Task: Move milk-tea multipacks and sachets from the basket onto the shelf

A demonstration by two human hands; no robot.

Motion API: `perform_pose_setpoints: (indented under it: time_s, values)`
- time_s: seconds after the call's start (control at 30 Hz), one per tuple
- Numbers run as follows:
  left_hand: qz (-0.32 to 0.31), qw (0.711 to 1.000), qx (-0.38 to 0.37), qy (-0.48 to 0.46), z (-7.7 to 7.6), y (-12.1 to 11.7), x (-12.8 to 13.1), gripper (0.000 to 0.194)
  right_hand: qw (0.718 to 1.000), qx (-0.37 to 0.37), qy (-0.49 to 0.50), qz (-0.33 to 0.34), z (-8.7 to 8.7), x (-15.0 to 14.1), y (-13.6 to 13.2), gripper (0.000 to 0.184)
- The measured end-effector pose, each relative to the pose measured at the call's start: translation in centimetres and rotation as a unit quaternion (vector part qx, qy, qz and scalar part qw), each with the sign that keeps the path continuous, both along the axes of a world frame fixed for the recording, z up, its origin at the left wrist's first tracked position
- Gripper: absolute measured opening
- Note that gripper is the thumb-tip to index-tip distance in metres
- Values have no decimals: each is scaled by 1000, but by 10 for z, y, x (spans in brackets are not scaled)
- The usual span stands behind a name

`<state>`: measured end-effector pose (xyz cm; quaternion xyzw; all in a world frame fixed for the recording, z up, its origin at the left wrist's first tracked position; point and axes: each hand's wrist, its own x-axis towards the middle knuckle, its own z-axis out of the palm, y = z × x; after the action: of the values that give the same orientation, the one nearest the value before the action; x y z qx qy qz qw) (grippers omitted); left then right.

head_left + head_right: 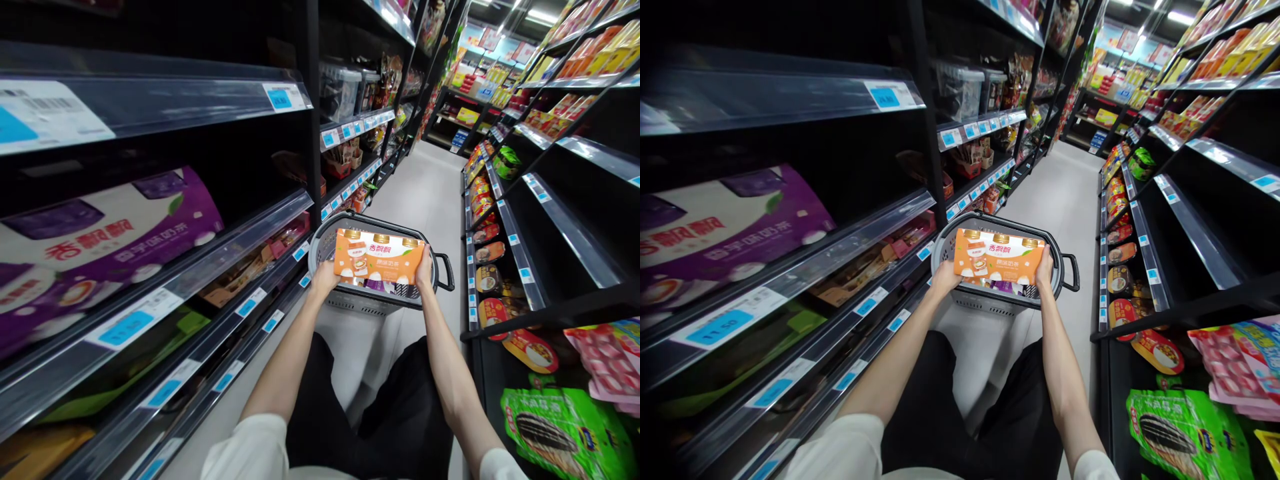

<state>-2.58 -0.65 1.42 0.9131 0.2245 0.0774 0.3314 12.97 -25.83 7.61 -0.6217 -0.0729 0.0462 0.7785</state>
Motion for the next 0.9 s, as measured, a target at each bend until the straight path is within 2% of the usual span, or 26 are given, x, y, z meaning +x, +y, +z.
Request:
perform_pose_setpoints:
  time_s: [0.37, 0.7, 0.9]
  values:
    - [-13, 1000, 25, 14, 2, -1, -1, 34, 1000, 2, -5, 1, 2, -3, -1, 63]
    - [-6, 998, 55, 25, -1, -2, 1, 34, 1000, 8, -5, 4, -5, 3, -1, 59]
    - [-7, 998, 58, 25, 0, -2, 0, 32, 1000, -1, -8, 1, -1, 1, -1, 60]
